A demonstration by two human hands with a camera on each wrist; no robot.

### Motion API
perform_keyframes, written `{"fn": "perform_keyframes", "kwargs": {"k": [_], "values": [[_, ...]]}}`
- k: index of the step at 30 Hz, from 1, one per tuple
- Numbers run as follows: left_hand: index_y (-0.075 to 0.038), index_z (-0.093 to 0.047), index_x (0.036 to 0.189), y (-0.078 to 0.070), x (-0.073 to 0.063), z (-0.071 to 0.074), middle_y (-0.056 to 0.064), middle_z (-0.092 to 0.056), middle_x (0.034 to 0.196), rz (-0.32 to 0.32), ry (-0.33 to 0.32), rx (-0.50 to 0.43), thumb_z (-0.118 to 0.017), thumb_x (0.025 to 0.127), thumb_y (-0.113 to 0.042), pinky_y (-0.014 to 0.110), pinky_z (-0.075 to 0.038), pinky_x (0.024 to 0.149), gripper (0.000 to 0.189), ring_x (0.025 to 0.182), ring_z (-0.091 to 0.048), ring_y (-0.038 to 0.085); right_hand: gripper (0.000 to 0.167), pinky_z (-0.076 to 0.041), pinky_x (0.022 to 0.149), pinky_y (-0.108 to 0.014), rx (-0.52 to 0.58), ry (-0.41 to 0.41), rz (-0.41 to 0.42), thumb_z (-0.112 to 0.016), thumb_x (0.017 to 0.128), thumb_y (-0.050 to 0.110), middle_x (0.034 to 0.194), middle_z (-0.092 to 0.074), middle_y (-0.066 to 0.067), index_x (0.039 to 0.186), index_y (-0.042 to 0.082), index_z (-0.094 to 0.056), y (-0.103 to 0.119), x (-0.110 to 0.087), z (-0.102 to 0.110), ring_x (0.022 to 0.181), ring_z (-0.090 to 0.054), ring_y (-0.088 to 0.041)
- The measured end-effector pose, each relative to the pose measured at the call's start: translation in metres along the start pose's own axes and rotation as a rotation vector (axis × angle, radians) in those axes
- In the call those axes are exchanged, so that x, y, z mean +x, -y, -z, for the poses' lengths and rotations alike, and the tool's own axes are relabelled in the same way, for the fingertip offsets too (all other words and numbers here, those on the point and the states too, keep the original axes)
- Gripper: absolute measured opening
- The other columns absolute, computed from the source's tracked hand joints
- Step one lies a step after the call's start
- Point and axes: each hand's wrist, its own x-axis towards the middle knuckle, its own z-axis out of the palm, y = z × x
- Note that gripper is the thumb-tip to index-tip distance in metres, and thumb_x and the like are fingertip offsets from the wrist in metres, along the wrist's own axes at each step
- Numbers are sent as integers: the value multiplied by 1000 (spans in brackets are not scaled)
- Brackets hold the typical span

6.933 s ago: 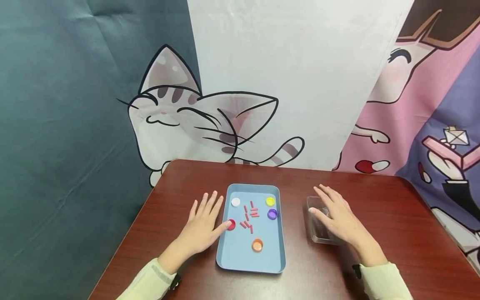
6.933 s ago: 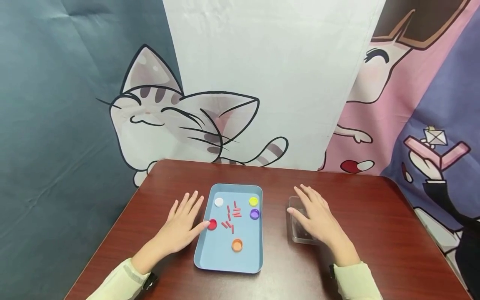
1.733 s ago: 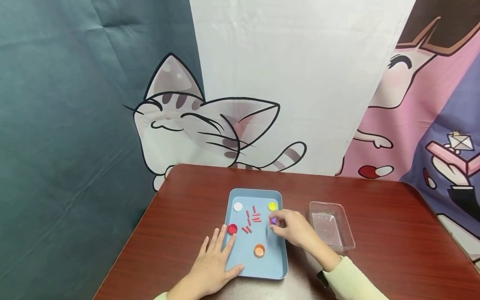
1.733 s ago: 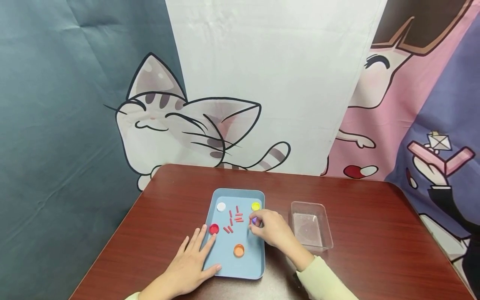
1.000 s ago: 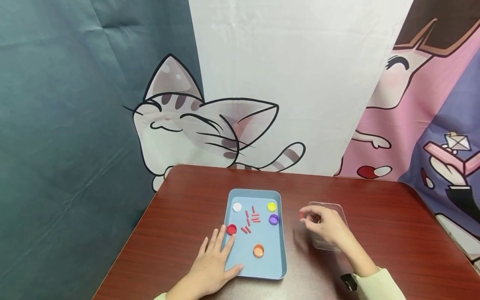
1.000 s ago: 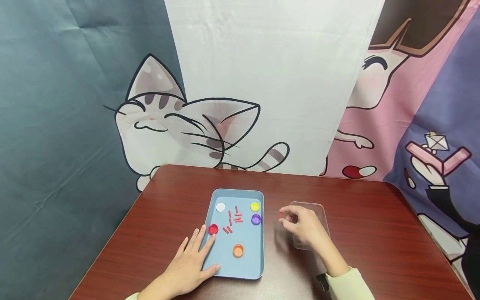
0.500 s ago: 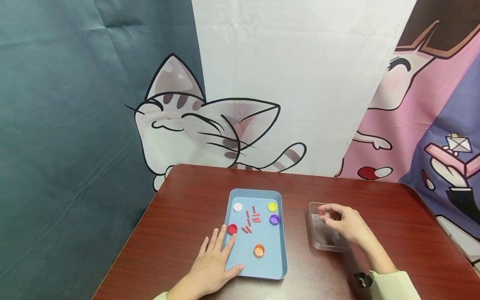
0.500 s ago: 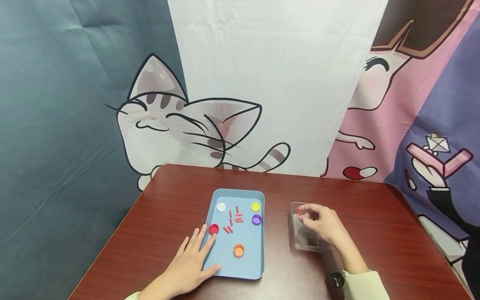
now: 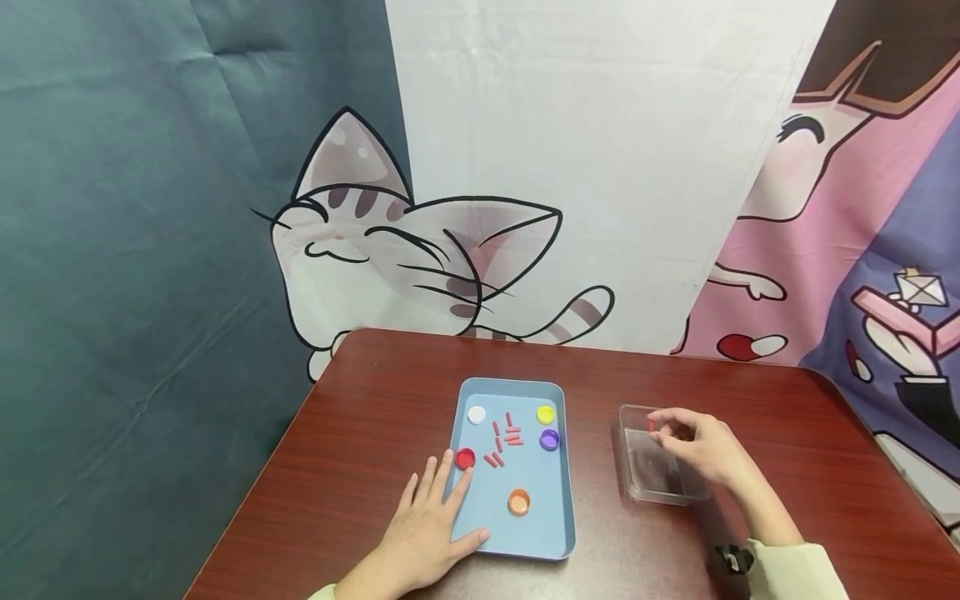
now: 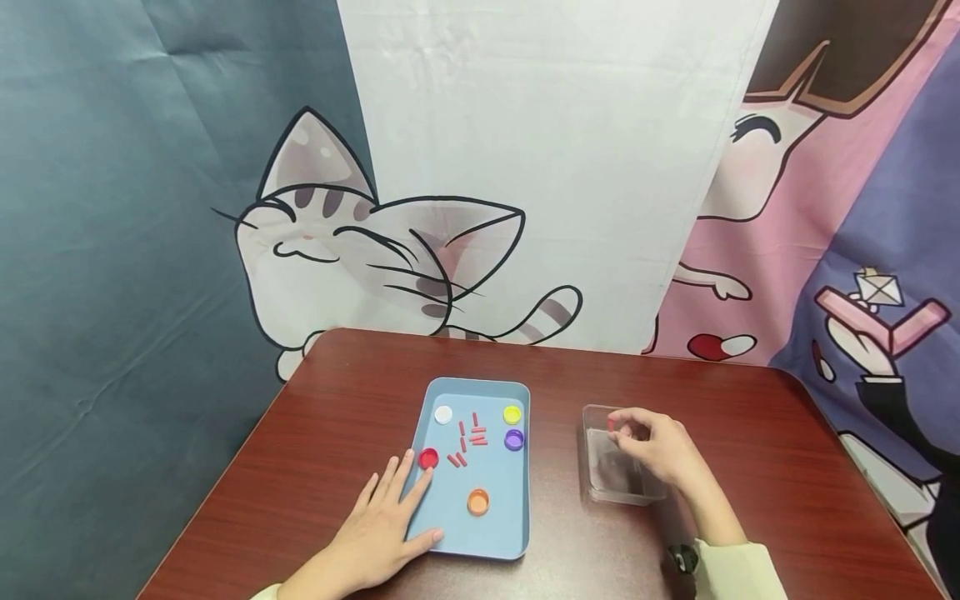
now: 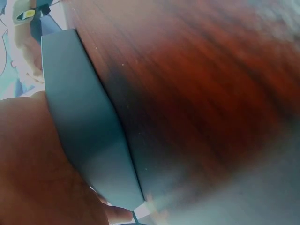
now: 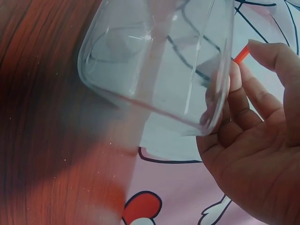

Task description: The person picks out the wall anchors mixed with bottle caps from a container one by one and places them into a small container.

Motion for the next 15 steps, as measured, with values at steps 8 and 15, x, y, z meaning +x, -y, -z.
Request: {"fn": "perform_keyframes", "kwargs": {"k": [8,15], "values": [[-16,-35,159,-3,-1,3,19,-16,168,4,12,-12,-50,94,-70,67,-19,116,86,152,-17,46,26,-45,60,-21,14,10,-32,-68,90,3,84,-72,1,116,3,-71,-7,-1,4,74,-60,0],[-16,-34,159,-4,-2,3,18,-16,168,12,19,-23,-50,94,-71,67,-19,116,87,152,-16,45,27,-42,58,-22,32,2,-4,-69,90,3,77,-60,5,116,2,-70,-3,-1,3,73,-60,0]]}}
